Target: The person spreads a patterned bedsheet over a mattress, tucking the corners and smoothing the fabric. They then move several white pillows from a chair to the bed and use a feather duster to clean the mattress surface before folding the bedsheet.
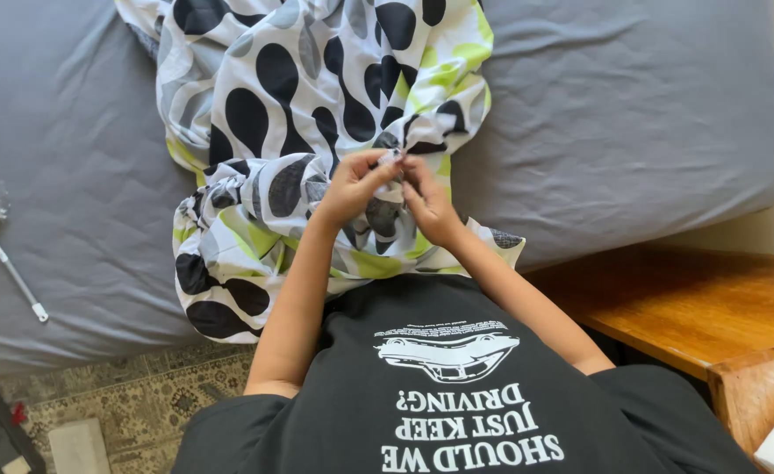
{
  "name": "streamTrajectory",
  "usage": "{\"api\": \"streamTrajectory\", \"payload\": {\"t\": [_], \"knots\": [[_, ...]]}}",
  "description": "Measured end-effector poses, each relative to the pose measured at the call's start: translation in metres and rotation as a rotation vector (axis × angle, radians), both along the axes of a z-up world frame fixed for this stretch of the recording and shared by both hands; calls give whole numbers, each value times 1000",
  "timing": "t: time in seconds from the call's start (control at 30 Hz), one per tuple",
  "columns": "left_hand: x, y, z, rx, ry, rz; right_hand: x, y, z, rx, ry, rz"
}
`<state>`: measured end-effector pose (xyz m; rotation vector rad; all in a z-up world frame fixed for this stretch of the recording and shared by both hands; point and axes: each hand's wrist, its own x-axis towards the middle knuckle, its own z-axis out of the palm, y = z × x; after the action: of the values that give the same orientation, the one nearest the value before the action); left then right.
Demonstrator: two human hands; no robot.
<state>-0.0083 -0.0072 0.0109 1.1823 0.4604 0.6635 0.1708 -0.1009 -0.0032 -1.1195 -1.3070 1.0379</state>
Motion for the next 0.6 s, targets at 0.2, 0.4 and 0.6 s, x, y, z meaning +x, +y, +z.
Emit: {"api": "streamTrajectory", "payload": {"t": [0.2,0.4,0.6], "knots": [[-58,-11,12,-339,-343,213,-28,2,1,-223,-354,323],[-56,-72,-45,-488,-231,288,-16,27,-50,-89,-932,268],[9,-125,15,-273,-122,-276,8,62,-41,-52,-718,411]]}}
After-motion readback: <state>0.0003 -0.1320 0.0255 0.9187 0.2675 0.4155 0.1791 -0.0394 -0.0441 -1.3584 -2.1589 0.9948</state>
